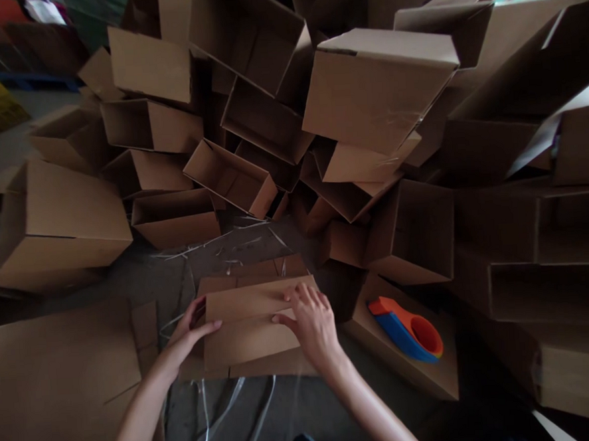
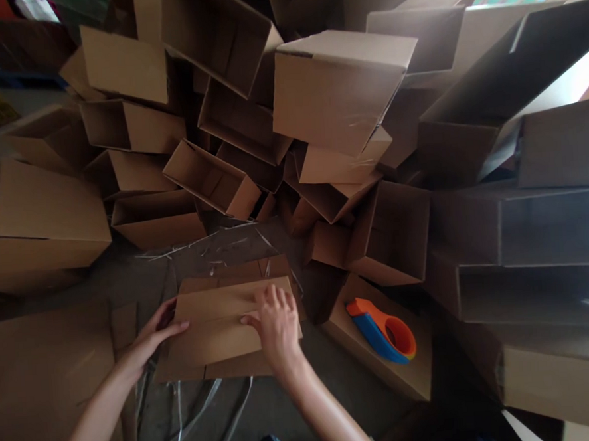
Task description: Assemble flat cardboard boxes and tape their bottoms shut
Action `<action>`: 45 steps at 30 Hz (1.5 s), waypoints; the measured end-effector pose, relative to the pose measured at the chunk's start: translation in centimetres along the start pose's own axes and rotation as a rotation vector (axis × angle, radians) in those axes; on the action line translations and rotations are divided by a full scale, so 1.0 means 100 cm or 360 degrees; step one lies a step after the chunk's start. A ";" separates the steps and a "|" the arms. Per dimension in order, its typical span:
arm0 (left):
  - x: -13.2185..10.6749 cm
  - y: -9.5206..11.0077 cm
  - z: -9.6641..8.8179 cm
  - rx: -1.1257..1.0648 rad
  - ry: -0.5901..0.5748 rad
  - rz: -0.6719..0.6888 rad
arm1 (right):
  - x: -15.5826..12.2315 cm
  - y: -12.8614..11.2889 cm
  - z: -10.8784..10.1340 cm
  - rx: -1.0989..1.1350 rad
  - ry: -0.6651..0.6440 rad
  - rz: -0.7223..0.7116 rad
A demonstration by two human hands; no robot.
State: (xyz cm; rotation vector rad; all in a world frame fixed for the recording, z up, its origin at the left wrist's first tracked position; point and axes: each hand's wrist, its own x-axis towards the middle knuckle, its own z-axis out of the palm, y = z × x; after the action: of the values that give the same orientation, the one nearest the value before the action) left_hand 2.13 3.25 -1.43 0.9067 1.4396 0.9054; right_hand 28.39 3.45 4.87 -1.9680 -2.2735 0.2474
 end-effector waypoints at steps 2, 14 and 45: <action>0.000 -0.001 -0.001 -0.0008 -0.0032 -0.0005 | 0.001 0.028 0.009 0.0175 0.0128 0.0051; 0.005 -0.004 -0.001 -0.0077 0.0002 -0.0073 | 0.008 0.076 0.031 0.2109 -0.0469 0.0689; 0.009 -0.011 0.005 -0.0050 0.0059 -0.0011 | 0.014 0.075 0.046 0.2178 -0.0395 0.0897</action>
State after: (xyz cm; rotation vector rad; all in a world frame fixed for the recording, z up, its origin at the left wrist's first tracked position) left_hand 2.51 3.67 -2.83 0.8653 1.4553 0.9417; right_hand 34.50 5.67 -1.17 -1.6128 -0.8819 1.6020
